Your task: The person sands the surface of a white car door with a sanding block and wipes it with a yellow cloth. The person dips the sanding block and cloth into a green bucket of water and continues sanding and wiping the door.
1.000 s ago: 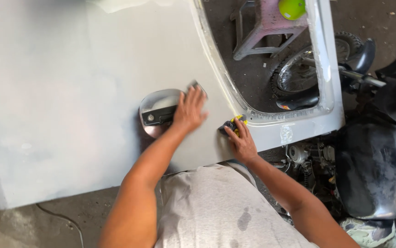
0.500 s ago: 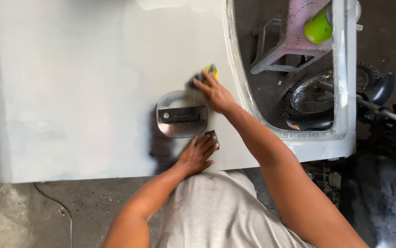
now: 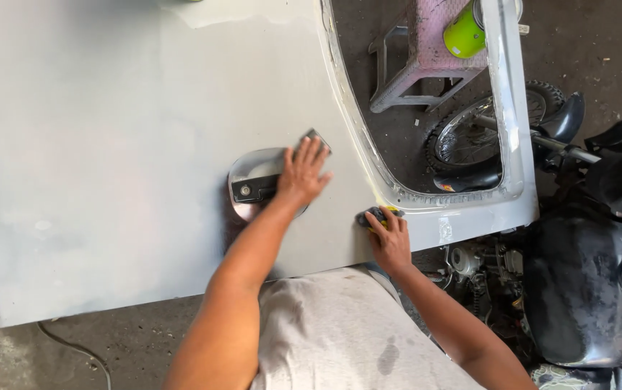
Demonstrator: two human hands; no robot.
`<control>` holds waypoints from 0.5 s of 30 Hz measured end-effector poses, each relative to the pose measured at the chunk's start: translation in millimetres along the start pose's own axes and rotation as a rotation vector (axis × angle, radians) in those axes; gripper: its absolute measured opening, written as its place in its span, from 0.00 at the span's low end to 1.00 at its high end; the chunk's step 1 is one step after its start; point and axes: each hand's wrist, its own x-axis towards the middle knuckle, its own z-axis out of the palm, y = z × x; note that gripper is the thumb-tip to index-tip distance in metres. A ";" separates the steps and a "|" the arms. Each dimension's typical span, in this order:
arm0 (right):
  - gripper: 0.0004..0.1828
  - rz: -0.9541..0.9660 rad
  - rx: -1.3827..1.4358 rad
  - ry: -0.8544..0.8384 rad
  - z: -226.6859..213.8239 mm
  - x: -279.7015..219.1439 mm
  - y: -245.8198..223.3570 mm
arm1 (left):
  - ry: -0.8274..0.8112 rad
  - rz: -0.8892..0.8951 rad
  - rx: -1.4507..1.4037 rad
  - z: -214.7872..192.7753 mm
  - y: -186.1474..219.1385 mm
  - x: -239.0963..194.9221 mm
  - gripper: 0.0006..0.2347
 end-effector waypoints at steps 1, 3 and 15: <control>0.30 0.002 -0.002 0.004 1.1 5.8 -1.9 | 0.002 0.005 0.000 -20.7 -18.7 -5.3 0.30; 0.30 -0.093 -0.016 -0.047 5.1 21.2 -5.5 | 0.022 -0.211 -0.082 -62.2 -59.3 -16.9 0.29; 0.31 -0.145 -0.001 -0.030 11.9 41.7 -5.7 | -0.031 0.162 -0.081 -8.2 -13.4 -5.7 0.32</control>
